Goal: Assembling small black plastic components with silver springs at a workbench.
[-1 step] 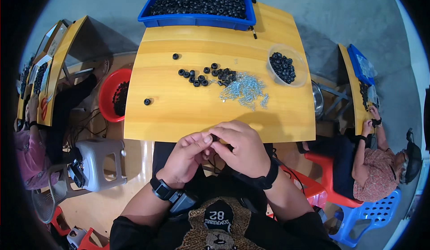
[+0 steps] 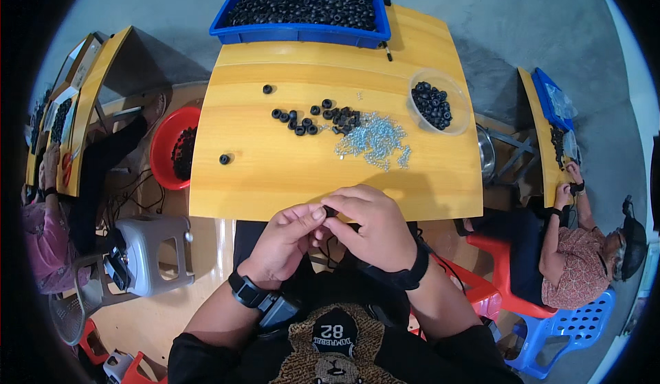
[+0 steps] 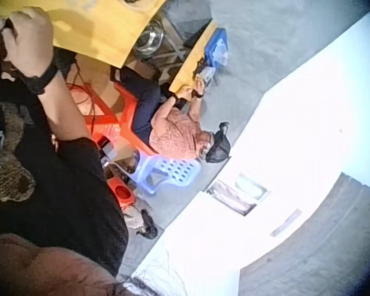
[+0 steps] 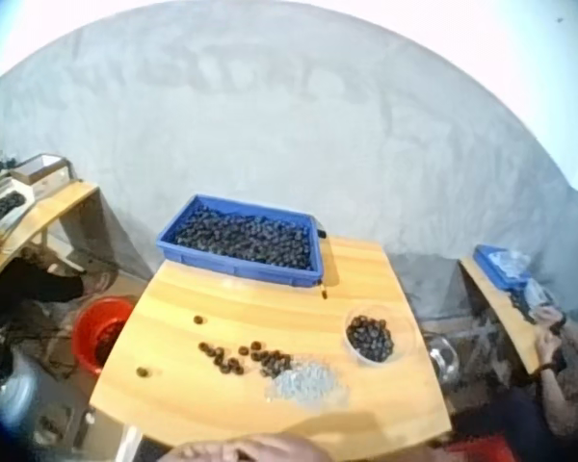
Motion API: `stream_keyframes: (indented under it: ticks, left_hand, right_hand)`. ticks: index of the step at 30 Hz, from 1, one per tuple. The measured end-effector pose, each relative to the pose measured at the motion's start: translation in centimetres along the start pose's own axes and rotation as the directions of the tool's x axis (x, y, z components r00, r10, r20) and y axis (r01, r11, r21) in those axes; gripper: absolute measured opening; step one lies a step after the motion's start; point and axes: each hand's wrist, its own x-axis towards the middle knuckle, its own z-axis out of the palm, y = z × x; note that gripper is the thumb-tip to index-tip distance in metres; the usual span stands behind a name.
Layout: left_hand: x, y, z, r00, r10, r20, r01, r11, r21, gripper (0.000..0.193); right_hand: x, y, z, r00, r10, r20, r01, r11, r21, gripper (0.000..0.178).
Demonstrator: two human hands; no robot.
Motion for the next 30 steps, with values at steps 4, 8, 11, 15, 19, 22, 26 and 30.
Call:
stream_keyframes:
  ticks: [4, 8, 11, 15, 19, 22, 26, 30]
  left_hand:
    - [0.9, 1.8, 0.2, 0.997, -0.037, -0.061, 0.038, 0.999, 0.026, 0.038]
    - [1.0, 2.0, -1.4, 0.999, -0.001, -0.051, -0.001, 0.999, -0.054, 0.041]
    - [1.2, 2.0, -1.8, 0.998, 0.021, -0.065, -0.027, 0.996, -0.081, 0.037]
    - [0.8, 2.6, -2.4, 0.992, 0.033, -0.118, -0.053, 0.985, -0.166, 0.033]
    - [0.7, 2.9, -3.7, 0.988, 0.070, -0.137, -0.097, 0.975, -0.201, 0.029]
    - [0.7, 3.4, -3.9, 0.987, 0.088, -0.131, -0.115, 0.970, -0.214, 0.027]
    - [0.3, 3.4, -4.8, 0.988, 0.117, -0.105, -0.145, 0.939, -0.311, 0.025]
    - [0.6, 3.3, -5.6, 0.988, 0.150, -0.034, -0.152, 0.910, -0.386, 0.025]
  right_hand:
    - [1.3, 2.7, -2.8, 0.981, 0.139, -0.133, -0.141, 0.990, -0.004, 0.020]
    - [2.5, 7.3, -8.6, 0.822, 0.397, -0.408, -0.360, 0.918, 0.167, 0.025]
    - [3.6, 8.6, -11.1, 0.737, 0.388, -0.554, -0.320, 0.921, 0.221, 0.024]
    - [3.4, 5.5, -9.1, 0.808, 0.333, -0.486, -0.445, 0.885, -0.135, 0.022]
    - [4.2, 3.3, -2.9, 0.931, 0.321, -0.176, -0.328, 0.944, -0.014, 0.018]
    - [6.4, 2.7, -0.7, 0.977, 0.211, -0.036, -0.214, 0.956, -0.202, 0.016]
    - [8.2, 3.3, 1.1, 0.967, 0.249, -0.046, -0.252, 0.923, -0.292, 0.014]
    - [8.5, 4.5, 2.2, 0.947, 0.320, -0.039, -0.321, 0.925, -0.203, 0.012]
